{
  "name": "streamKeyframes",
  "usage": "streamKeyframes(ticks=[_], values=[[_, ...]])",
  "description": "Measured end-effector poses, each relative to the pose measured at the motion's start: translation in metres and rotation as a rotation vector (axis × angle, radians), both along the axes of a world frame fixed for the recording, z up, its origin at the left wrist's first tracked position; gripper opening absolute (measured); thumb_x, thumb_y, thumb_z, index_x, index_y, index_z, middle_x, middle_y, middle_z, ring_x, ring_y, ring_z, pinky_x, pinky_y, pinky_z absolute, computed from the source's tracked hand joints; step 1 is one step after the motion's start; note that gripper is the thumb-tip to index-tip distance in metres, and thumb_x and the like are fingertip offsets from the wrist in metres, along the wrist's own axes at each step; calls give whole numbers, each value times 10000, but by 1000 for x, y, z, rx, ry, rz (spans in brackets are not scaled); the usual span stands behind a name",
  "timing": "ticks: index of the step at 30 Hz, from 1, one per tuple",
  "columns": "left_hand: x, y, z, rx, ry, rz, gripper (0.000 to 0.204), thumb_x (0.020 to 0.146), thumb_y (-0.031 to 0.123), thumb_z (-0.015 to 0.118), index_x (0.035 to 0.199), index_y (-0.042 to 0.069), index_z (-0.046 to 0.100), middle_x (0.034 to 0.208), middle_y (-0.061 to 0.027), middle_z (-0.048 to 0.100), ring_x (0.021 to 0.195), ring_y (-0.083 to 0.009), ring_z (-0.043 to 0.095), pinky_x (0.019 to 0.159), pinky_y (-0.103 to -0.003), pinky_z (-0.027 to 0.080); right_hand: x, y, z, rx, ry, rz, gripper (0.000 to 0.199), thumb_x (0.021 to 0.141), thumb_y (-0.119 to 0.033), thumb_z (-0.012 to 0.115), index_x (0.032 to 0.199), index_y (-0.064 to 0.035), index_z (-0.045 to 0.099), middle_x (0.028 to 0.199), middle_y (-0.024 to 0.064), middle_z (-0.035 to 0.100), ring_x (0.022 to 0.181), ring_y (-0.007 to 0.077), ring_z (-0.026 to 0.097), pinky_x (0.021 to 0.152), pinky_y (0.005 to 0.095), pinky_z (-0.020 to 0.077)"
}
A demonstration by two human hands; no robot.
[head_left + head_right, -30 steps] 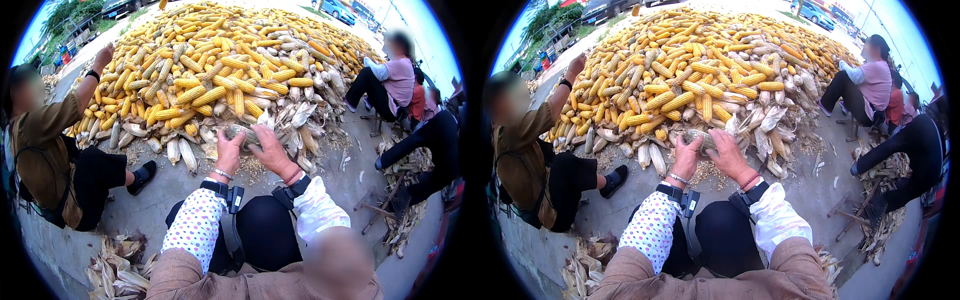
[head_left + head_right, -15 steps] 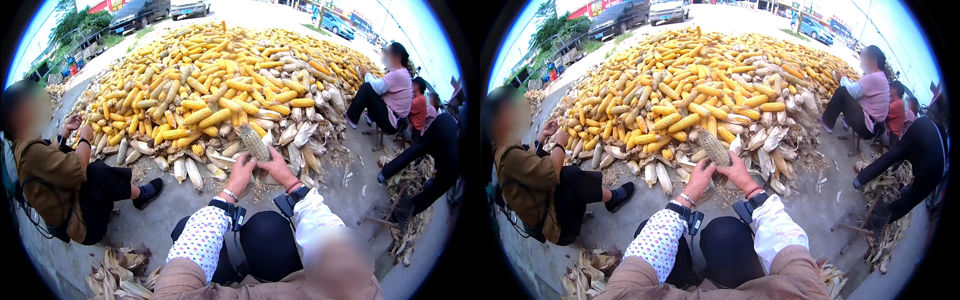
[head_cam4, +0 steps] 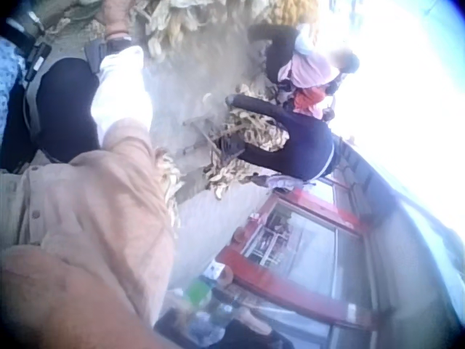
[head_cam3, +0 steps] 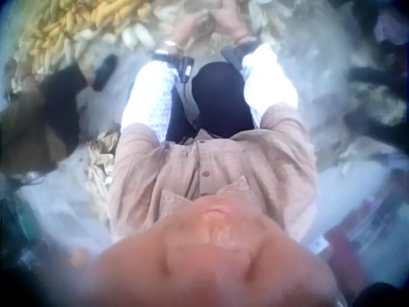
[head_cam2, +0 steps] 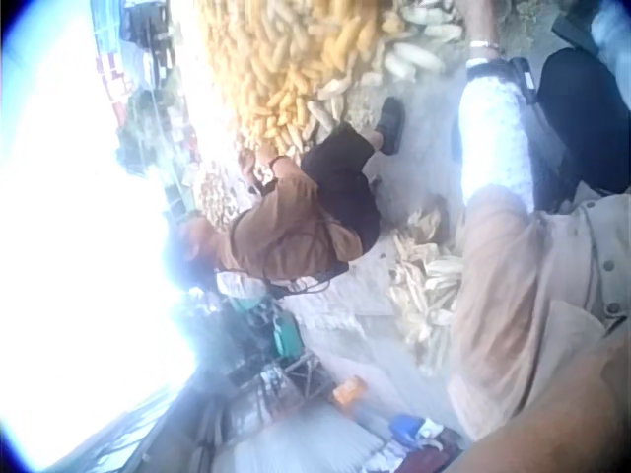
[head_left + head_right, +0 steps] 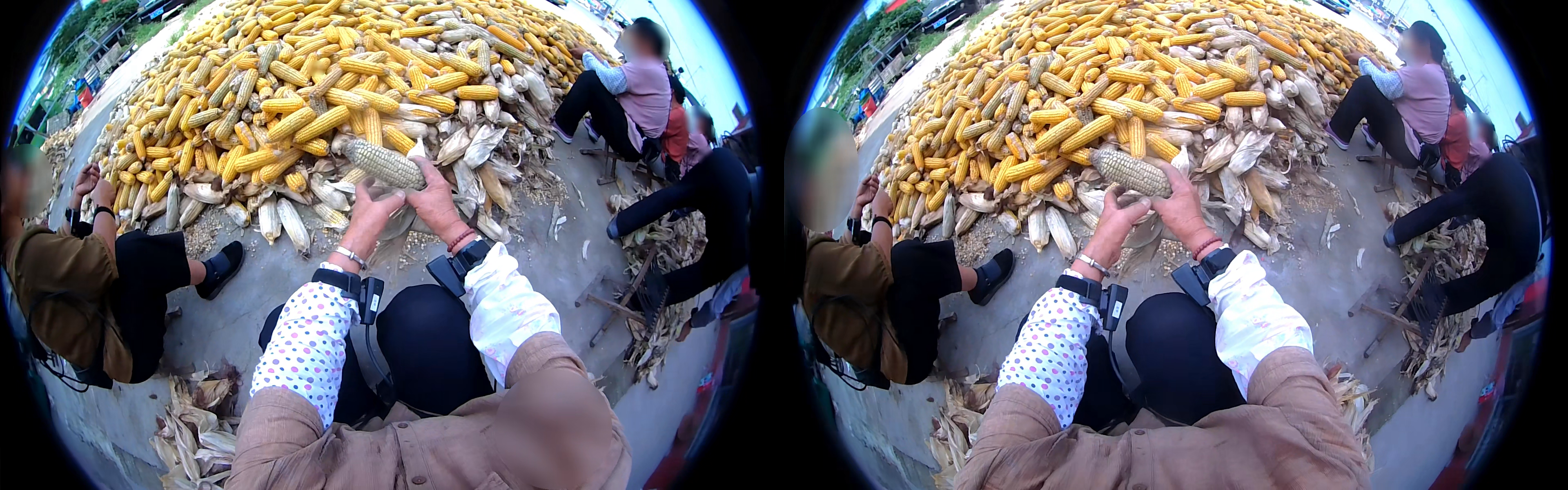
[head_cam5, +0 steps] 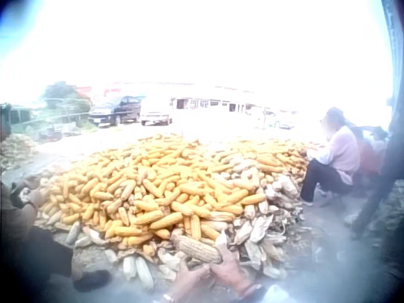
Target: The person sits on a low stool and shucks corn cobs by hand, removing the husks and silk. They repeatedly pick up cobs from a large pile, peel them, and toss the cleaned cobs onto a separate pile.
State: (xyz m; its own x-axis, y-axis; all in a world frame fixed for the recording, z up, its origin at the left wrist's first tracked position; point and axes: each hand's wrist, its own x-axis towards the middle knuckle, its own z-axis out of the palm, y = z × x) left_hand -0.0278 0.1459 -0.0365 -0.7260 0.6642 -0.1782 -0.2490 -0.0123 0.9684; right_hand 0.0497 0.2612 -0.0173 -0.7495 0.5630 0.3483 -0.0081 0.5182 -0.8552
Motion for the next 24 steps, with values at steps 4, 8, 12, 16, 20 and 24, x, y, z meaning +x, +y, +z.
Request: streamKeyframes(ticks=[4, 8, 12, 16, 20, 24], values=[[-6, 0, 6, 383, -317, 92, 405, 845, 223, 659, 1161, 67, 461, 1078, -55, 577, 990, -195, 559, 853, -374, 452, 4, -3, -4, 295, 2, -28, 632, 609, -177, 790, 1152, -25, 506, 1056, 184, 573, 986, 343, 565, 849, 370, 455], [-7, 2, 9, 467, -256, 205, 405, 818, 116, 677, 1162, 50, 474, 1052, -45, 571, 931, -149, 557, 830, -298, 461, -1, -2, -10, 91, -44, -9, 609, 622, -133, 783, 1142, -5, 494, 1018, 160, 598, 937, 287, 595, 837, 346, 465], [-1, 1, 17, 458, -171, 234, 399, 809, 83, 673, 1155, 49, 477, 1054, -39, 567, 932, -142, 556, 830, -286, 460, -6, 2, -19, -413, -112, 197, 483, 670, 0, 699, 1119, -9, 522, 984, 49, 619, 909, 132, 567, 826, 284, 462], [1, 1, 23, 468, -161, 196, 402, 846, 154, 635, 1184, 57, 440, 1054, -39, 546, 946, -146, 544, 840, -301, 455, -13, -2, -27, -502, 141, 166, 409, 700, 66, 638, 1088, -16, 537, 987, 38, 618, 905, 112, 554, 810, 264, 462], [-9, 5, 18, 615, -259, 196, 493, 862, 256, 622, 1247, 79, 369, 1092, -54, 511, 970, -165, 526, 863, -340, 461, -18, -8, -27, -143, -56, 76, 334, 720, -77, 655, 1031, -34, 542, 908, 164, 646, 884, 275, 628, 797, 340, 480], [-25, 6, 6, 649, -295, 275, 407, 871, 379, 587, 1132, 85, 481, 1010, -56, 565, 943, -207, 566, 866, -407, 473, -16, -12, -19, 275, -216, 35, 230, 713, -142, 561, 914, -35, 527, 823, 215, 626, 833, 397, 593, 720, 468, 470]])
